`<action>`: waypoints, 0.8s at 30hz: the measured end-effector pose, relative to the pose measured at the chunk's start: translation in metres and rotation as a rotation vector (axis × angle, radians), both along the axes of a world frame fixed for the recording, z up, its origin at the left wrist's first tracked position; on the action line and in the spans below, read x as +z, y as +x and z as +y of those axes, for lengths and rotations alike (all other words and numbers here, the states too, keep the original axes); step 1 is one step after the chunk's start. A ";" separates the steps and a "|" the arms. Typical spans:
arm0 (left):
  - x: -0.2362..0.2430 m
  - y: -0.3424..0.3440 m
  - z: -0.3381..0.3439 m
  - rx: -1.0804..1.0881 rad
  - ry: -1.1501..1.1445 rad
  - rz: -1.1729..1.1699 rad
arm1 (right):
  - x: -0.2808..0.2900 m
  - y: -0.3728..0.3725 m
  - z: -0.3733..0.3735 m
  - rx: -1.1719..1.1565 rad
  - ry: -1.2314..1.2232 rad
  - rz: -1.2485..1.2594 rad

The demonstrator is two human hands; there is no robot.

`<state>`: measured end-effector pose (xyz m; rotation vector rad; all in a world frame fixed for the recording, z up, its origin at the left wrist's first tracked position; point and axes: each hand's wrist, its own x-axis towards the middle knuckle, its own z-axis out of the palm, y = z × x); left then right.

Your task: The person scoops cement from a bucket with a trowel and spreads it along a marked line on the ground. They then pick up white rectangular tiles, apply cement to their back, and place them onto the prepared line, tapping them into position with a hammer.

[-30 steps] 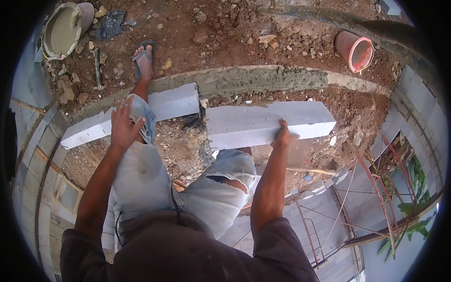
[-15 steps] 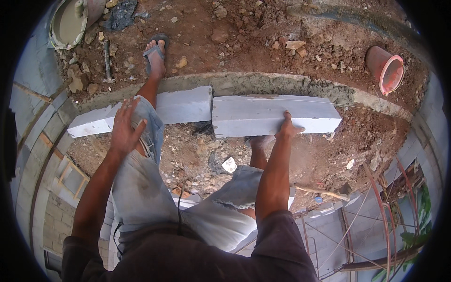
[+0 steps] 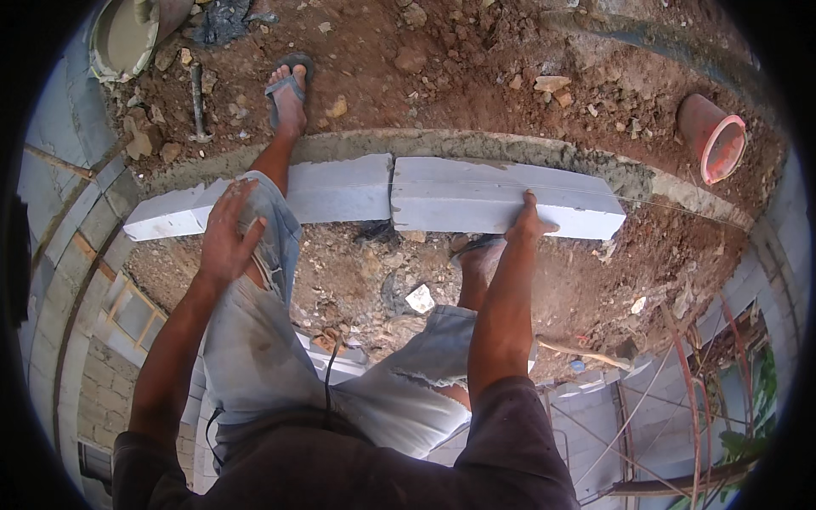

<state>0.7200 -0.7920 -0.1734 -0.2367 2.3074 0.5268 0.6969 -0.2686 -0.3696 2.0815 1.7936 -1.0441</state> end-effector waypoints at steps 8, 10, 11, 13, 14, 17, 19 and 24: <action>-0.001 0.000 -0.005 0.047 0.051 0.024 | -0.004 -0.010 -0.015 -0.023 -0.018 -0.045; 0.002 0.005 -0.005 0.069 0.043 0.006 | -0.003 -0.011 -0.019 -0.011 -0.014 -0.120; 0.001 0.004 -0.004 0.081 0.046 -0.005 | -0.005 -0.014 -0.021 -0.009 -0.009 -0.147; 0.002 -0.002 -0.004 0.081 0.060 0.010 | -0.026 -0.004 0.000 0.008 0.029 -0.066; 0.000 0.002 -0.005 0.090 0.064 0.011 | -0.029 -0.002 -0.002 0.028 0.045 -0.043; -0.002 0.009 -0.007 0.102 0.068 0.028 | -0.034 -0.002 0.000 0.026 0.030 -0.068; -0.001 0.009 -0.005 0.110 0.065 0.033 | -0.041 0.001 -0.004 0.035 0.073 -0.025; 0.000 0.006 0.001 0.141 0.042 0.022 | -0.040 0.004 -0.014 0.013 0.096 -0.054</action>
